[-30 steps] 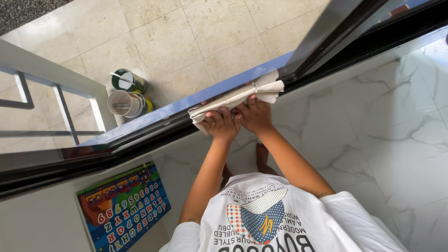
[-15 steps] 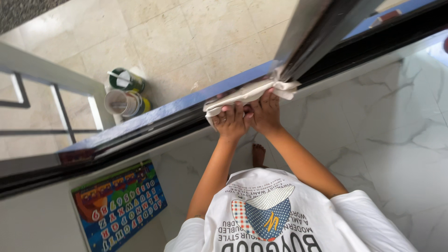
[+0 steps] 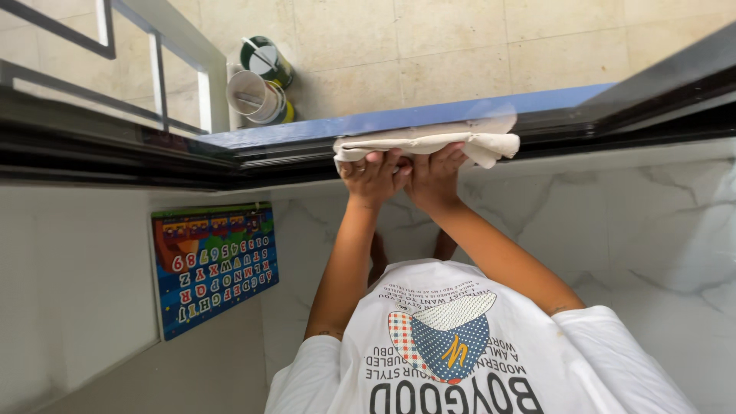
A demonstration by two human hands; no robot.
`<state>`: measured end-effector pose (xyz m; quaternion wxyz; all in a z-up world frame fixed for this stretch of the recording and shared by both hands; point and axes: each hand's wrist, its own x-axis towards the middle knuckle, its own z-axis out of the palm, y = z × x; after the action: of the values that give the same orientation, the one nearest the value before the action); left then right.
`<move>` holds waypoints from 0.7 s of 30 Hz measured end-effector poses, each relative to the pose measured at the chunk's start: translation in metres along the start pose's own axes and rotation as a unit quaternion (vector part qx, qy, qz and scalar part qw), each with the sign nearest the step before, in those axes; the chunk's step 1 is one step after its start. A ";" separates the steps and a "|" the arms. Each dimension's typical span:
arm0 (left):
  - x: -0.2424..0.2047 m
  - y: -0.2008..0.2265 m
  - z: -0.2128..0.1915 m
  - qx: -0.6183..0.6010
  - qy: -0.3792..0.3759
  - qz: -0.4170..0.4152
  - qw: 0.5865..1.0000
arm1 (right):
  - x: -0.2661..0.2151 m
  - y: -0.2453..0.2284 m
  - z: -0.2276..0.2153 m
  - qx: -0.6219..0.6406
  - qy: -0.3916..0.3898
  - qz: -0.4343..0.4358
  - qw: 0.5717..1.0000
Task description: The person cleans the glass and frame of a sliding door using a cloth, wiping the glass and rubbing along the bottom track and frame.
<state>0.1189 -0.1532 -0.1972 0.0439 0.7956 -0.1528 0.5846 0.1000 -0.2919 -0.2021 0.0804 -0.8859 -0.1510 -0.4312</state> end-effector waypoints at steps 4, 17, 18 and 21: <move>0.000 -0.068 -0.023 0.024 -0.009 0.003 1.000 | 0.033 -0.065 0.010 -0.008 0.014 -0.022 1.000; -0.010 -0.186 -0.046 0.016 -0.004 -0.005 1.000 | 0.088 -0.162 0.014 -0.094 0.065 -0.141 0.983; -0.006 -0.183 -0.045 0.012 0.010 -0.011 1.000 | 0.088 -0.156 0.011 -0.094 0.071 -0.136 0.984; 0.002 -0.167 -0.036 0.023 0.028 -0.042 0.998 | 0.095 -0.144 -0.003 -0.079 0.093 -0.146 0.982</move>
<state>0.1357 0.0142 -0.1654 0.0543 0.7853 -0.1045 0.6078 0.1046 -0.1386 -0.1230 -0.0398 -0.8139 -0.2366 -0.5292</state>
